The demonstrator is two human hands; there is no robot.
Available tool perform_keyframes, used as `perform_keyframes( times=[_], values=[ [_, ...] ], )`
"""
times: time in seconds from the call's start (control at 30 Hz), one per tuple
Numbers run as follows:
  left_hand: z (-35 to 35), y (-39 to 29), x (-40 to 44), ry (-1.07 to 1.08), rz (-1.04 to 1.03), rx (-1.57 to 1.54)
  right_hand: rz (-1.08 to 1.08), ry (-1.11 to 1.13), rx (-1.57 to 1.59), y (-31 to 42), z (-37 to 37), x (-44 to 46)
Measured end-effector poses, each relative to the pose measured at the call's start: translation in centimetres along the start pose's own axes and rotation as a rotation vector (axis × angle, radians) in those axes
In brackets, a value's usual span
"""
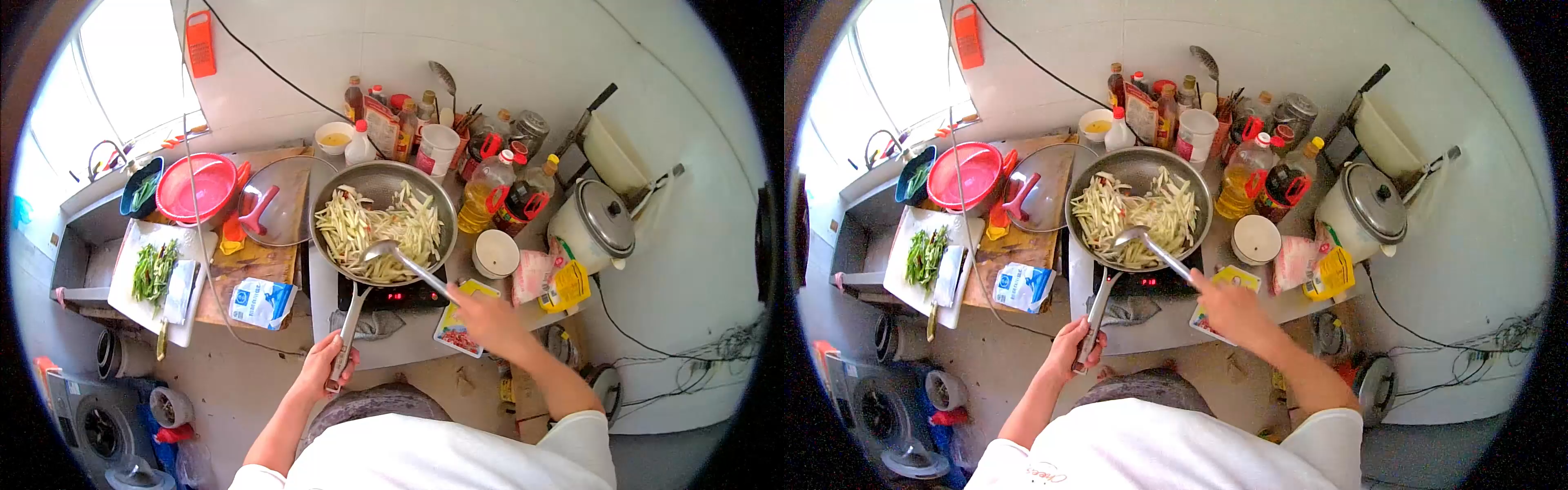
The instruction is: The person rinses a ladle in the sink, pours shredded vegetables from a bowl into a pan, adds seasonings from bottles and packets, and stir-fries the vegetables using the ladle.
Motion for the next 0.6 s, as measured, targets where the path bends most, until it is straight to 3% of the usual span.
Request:
perform_keyframes(
  times=[0.17,0.23,0.3,0.4,0.47,0.57,0.6],
  values=[
    [-0.8,0.1,-0.2,0.039,0.037,-0.003,0.006,-0.149,-0.143,-0.6,-6.3,3.7],
    [-0.2,-0.1,-0.2,0.036,0.028,0.042,0.049,-0.181,0.079,-1.8,-4.6,5.4],
    [0.3,-0.6,-0.5,0.039,0.026,0.028,-0.199,-0.037,0.447,-2.4,-1.2,5.9],
    [0.5,-0.6,-0.7,0.058,0.032,0.035,-0.005,-0.341,0.361,-5.7,-2.1,9.5],
    [0.6,-0.8,-0.7,0.066,0.03,0.044,-0.089,-0.302,0.36,-8.0,-3.8,13.9],
    [0.8,-1.0,-0.9,0.049,0.03,0.051,-0.521,0.021,0.721,-6.7,-3.2,18.0],
    [0.8,-1.1,-0.8,0.037,0.033,0.066,-0.424,0.074,0.687,-6.3,-3.6,18.5]
  ],
)
Point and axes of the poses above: each hand's wrist, its own x-axis towards the middle knuckle, its own z-axis out of the back of the hand, y = z × x, the point moved 2 cm from there along x, towards the middle knuckle, and after that the axes turned 4 degrees about -x, right-handed, at the moved point
